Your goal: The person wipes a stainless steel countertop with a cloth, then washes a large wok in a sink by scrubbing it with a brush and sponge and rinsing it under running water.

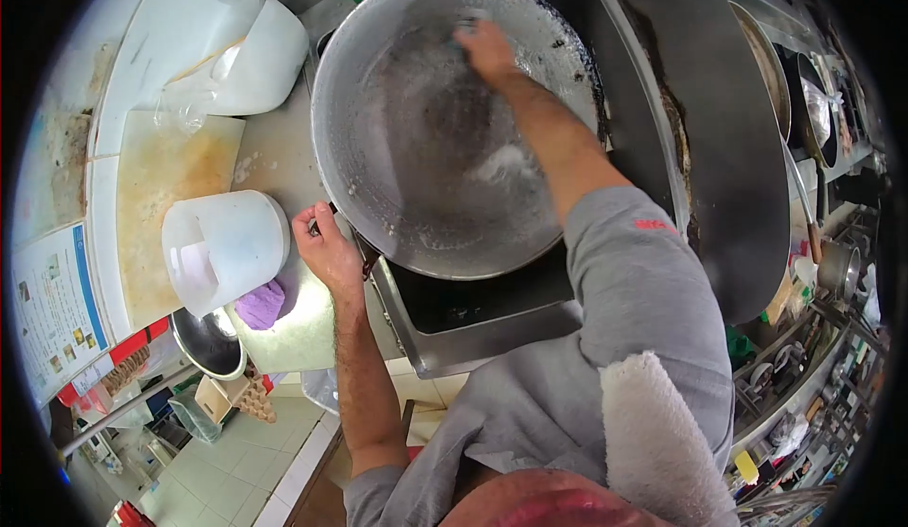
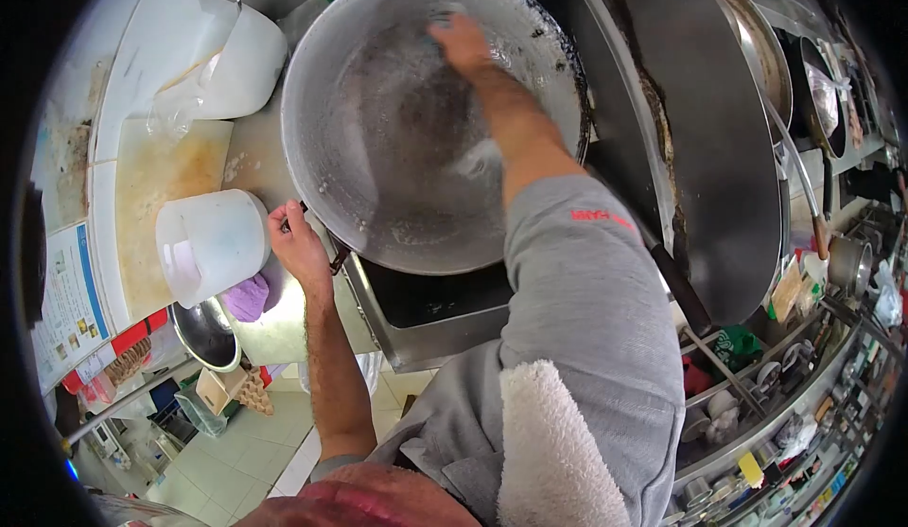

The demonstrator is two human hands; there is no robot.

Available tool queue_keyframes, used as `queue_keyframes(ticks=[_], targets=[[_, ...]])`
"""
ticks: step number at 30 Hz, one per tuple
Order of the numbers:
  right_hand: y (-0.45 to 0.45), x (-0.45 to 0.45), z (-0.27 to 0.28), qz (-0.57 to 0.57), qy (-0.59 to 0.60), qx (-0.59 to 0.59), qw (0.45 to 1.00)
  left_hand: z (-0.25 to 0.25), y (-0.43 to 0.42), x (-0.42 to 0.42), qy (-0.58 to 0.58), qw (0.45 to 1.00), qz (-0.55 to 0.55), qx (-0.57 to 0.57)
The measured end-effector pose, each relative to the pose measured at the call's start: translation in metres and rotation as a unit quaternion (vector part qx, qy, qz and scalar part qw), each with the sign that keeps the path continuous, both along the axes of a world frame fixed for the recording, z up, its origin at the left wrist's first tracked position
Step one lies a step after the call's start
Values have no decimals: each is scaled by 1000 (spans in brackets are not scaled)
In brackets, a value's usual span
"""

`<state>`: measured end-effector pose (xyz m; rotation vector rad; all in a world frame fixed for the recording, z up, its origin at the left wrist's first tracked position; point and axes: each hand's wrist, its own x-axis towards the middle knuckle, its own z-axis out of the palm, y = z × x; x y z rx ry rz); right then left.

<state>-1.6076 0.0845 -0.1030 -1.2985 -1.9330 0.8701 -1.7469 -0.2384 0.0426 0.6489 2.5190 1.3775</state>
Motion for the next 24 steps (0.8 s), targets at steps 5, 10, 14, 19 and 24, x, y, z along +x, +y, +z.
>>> queue_keyframes(ticks=[5,10,14,19,24], targets=[[-107,119,-48,105,-278,-101,950,8,3,3,5,1000,-13,12],[-227,31,-24,382,-40,-41,922,4,2,1,8,1000,-21,18],[-124,-82,51,222,73,163,958,4,2,4,19,1000,-13,8],[13,21,-25,7,-94,16,995,2,-1,2,-3,1000,-8,2],[-108,135,-66,241,-329,-53,912,-1,0,-1,0,1000,-17,20]])
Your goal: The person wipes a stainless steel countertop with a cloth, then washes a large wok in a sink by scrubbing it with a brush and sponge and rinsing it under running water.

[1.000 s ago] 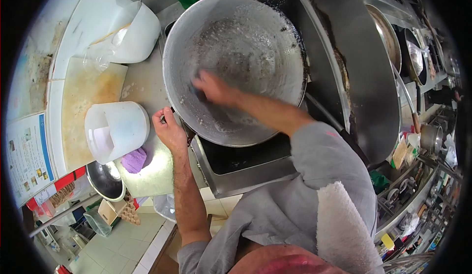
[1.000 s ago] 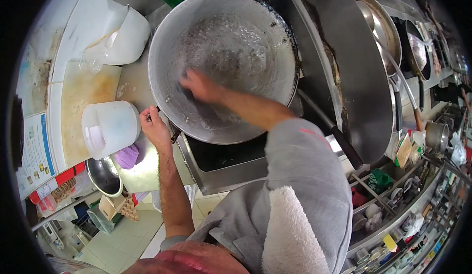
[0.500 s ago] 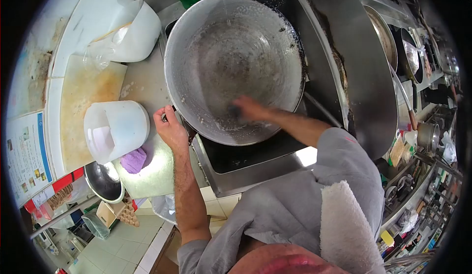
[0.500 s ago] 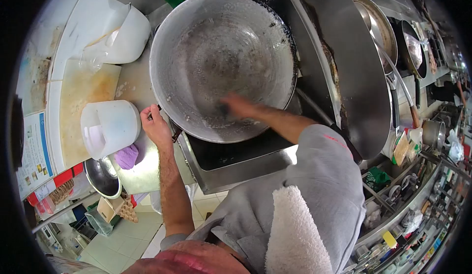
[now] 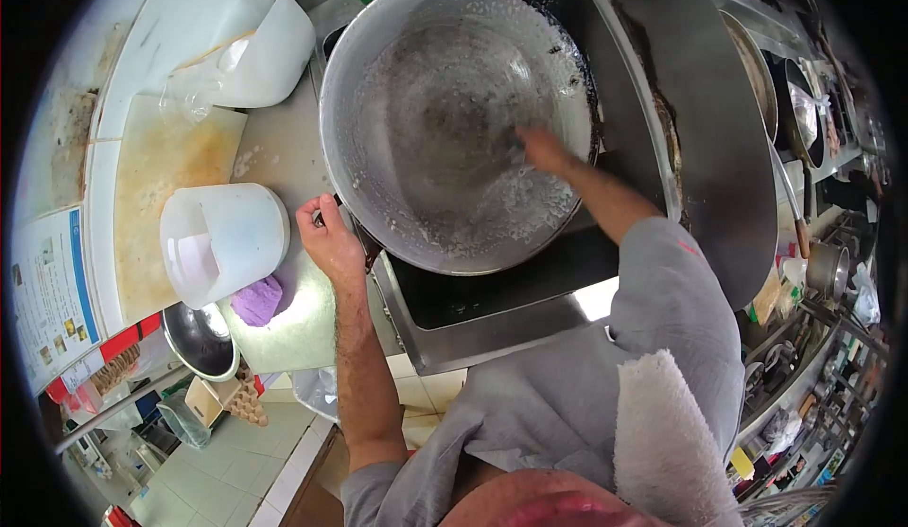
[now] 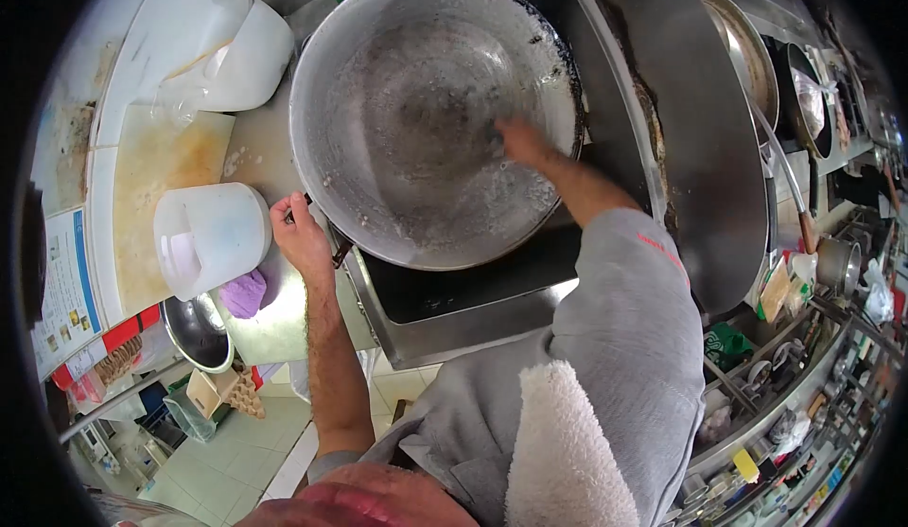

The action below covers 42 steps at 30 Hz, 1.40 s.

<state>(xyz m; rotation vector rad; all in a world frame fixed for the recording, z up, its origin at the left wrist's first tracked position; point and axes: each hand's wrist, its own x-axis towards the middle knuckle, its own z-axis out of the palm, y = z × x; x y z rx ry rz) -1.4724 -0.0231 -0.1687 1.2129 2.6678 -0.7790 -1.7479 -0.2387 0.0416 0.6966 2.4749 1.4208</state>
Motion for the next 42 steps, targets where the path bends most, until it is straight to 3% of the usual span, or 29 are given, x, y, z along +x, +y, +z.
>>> queue_keyframes(ticks=[1,3,5,7,8,9,10,11,13,14,15,17,19,20,21,22,23,24,27,29,30,31,34,36,37,39,40,41,42], targets=[[-29,0,-10,89,43,-54,994,-1,-1,-1,-2,1000,-1,2],[-92,-42,-9,163,282,-120,938,-3,-1,-3,-21,1000,0,4],[-113,-118,73,197,270,-77,939,3,0,0,-1,1000,-3,1],[-75,-180,95,116,436,2,892,2,2,2,21,1000,-2,-6],[-34,-203,96,132,357,135,915,0,2,1,5,1000,3,-2],[15,-213,95,81,442,32,893,-1,0,0,-11,1000,8,-1],[58,-202,102,107,322,183,923,-1,-1,0,-8,1000,9,-8],[75,-178,96,-2,301,101,948,0,0,0,-6,1000,10,-10],[106,-129,86,-248,267,-56,930,-1,-2,0,-6,1000,6,-14],[118,-95,22,-149,197,99,964,-3,-2,-2,-8,1000,6,-10],[83,-63,44,-138,104,125,977,-3,-1,-2,-11,1000,6,-4],[33,-32,31,-142,-38,30,989,-1,0,-1,-9,1000,5,-2],[-20,-23,38,-96,68,-237,964,-1,0,-1,-6,1000,7,0],[-52,-33,27,18,74,-159,984,-1,-1,-1,-9,1000,8,0],[-87,-52,5,57,168,-122,976,-2,0,-1,-11,1000,9,1],[-102,-85,71,124,143,-163,968,-3,-1,-2,-10,1000,9,4],[-114,-120,70,162,258,-63,950,-5,-2,-3,-9,1000,8,4],[-104,-150,101,180,337,-89,920,-6,-2,-3,-7,1000,8,4],[8,-213,125,263,358,258,858,-1,0,1,2,1000,16,-6],[95,-187,134,180,242,281,911,1,1,0,5,1000,16,-13],[131,-159,102,102,275,387,874,1,-1,1,1,1000,17,-22],[153,-119,94,73,171,329,926,0,-3,1,-1,1000,17,-27],[113,-13,62,-166,31,312,935,1,1,0,-20,1000,23,-4],[81,0,59,-320,-2,282,905,0,-1,0,-19,1000,10,-13],[84,-6,59,-322,-3,282,904,-1,-3,-1,-20,1000,7,-12],[119,-47,61,-543,208,213,785,-2,-1,-2,-15,1000,4,-5],[154,-80,40,-529,316,295,731,0,1,-1,-12,1000,4,-3],[169,-119,68,-554,356,181,730,2,2,1,2,1000,4,-16],[177,-162,76,-494,474,206,699,5,1,1,15,999,6,-30]])
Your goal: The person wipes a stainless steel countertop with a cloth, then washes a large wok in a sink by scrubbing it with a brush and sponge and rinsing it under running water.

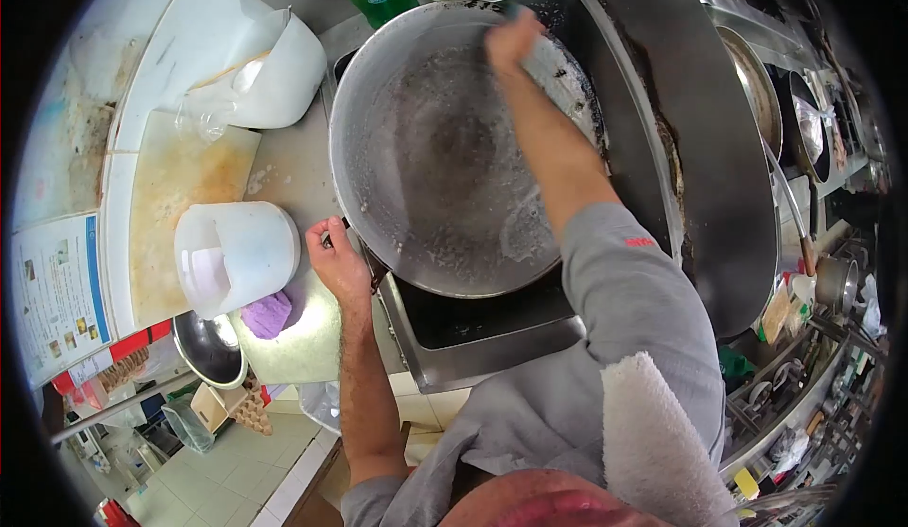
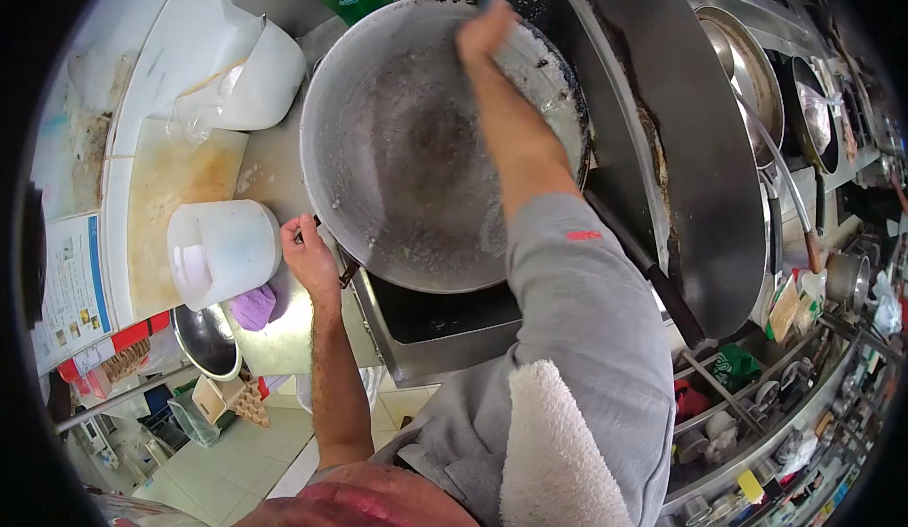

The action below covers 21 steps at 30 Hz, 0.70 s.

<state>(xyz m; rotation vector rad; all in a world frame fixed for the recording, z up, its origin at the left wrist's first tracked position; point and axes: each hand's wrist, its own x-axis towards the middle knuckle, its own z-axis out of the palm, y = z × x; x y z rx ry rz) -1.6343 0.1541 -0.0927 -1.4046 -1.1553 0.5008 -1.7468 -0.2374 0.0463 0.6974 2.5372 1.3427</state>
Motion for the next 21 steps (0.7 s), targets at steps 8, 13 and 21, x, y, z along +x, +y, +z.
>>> queue_keyframes(ticks=[8,13,21], targets=[[-212,-72,101,539,-84,206,812,-8,-1,-5,-7,999,-3,36],[-32,-1,61,358,-279,171,875,-1,-1,1,-20,1000,9,21],[-30,36,-6,-44,-152,-48,986,4,1,3,38,999,-14,34]])
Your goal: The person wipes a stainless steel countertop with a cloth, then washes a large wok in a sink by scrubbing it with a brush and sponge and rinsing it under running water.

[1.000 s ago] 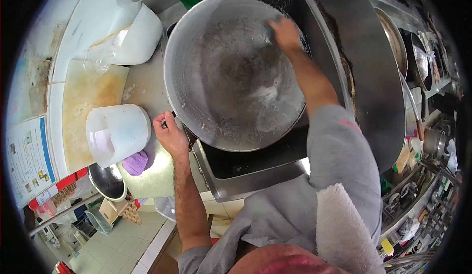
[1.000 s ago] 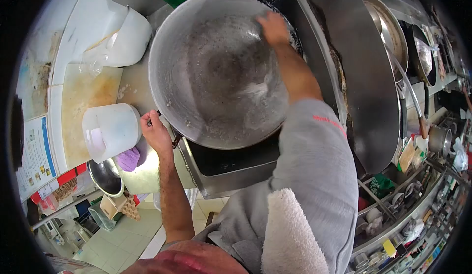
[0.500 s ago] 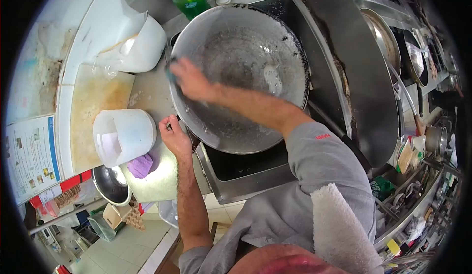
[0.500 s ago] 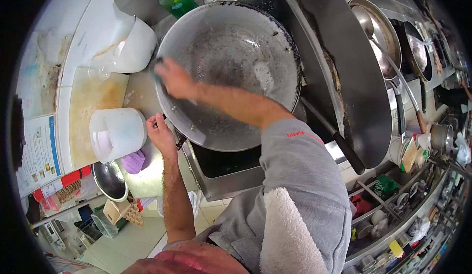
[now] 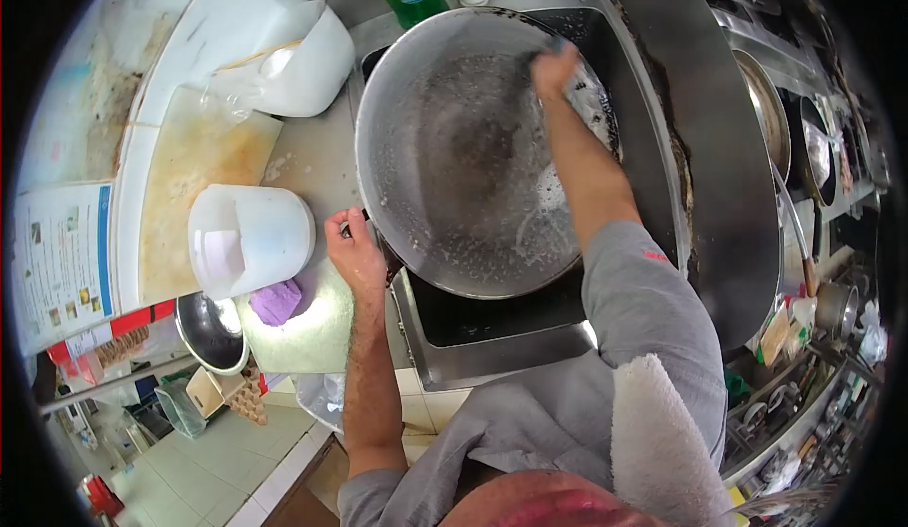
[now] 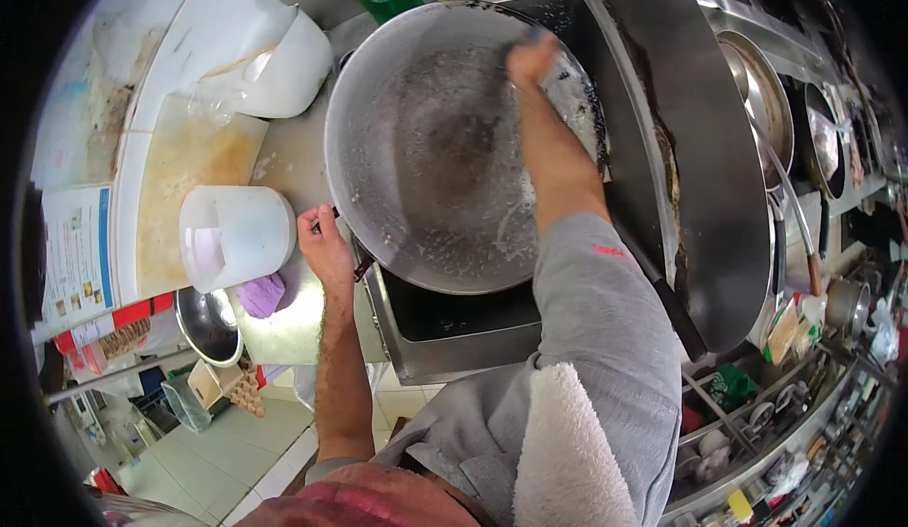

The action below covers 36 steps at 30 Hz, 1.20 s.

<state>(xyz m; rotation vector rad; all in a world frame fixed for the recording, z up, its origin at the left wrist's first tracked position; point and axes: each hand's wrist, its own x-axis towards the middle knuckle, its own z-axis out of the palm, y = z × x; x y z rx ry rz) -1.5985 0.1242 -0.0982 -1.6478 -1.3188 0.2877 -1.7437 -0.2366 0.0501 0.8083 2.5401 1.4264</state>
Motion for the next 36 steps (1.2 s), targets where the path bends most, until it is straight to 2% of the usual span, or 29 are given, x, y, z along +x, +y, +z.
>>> queue_keyframes(ticks=[2,3,4,6,7,9,10,11,12,13,14,15,17,19,21,22,24,27,28,30,31,32,33,34,35,36], targets=[[-2,-75,43,156,80,82,981,1,1,1,8,1000,-1,1],[-32,-95,90,280,235,-36,930,1,1,1,9,1000,-1,-2],[-67,-113,114,286,111,-8,952,2,1,2,11,1000,-4,-6],[-144,-119,122,490,77,72,865,3,0,2,12,1000,-8,-3],[-182,-112,124,586,54,62,806,1,-1,1,-15,1000,-2,3],[-240,-91,123,660,65,130,737,-4,-1,-3,-40,999,9,15],[-230,-93,130,665,65,133,732,-7,-1,-5,-48,998,2,40],[-211,-97,143,646,-52,89,756,-11,-3,-5,-59,997,-4,59],[-191,-102,152,618,-167,40,767,-4,-3,-3,-50,998,0,29],[-158,-114,157,519,-139,46,842,-6,-4,-2,-51,998,9,22],[-115,-133,152,419,-77,-9,905,-7,-4,-3,-45,999,10,25],[-100,-137,155,307,72,96,944,-8,-3,-5,-37,999,11,28],[-120,-138,154,330,35,104,938,-10,-5,-7,-26,999,16,27],[-177,-119,156,567,-56,76,818,-7,-4,-5,-62,997,18,36],[-236,-98,144,657,1,138,741,-4,-4,-3,-90,994,17,57],[-238,-98,149,659,-1,139,739,-5,-2,-4,-105,990,21,93],[-248,-90,154,664,42,-4,747,-10,-3,-5,-129,984,23,117],[-282,-68,135,656,96,-60,747,-12,-4,-2,-82,987,24,133],[-298,-43,127,692,77,-70,714,-6,-3,0,-102,985,19,139],[-314,18,87,767,84,-187,608,-6,-3,-1,-127,978,9,163],[-311,56,64,770,61,-247,585,-6,-2,-2,-131,978,9,162],[-298,95,29,768,-37,-282,574,-5,-2,-2,-119,984,13,135],[-280,135,7,720,-130,-314,605,-5,-3,-3,-108,988,17,107],[-253,158,7,673,-250,-364,593,-6,-3,-4,-111,988,16,108],[-241,156,4,670,-252,-366,595,-8,-3,-6,-88,992,24,83],[-234,152,-1,630,-221,-435,605,-9,-2,-6,-66,996,30,57]])
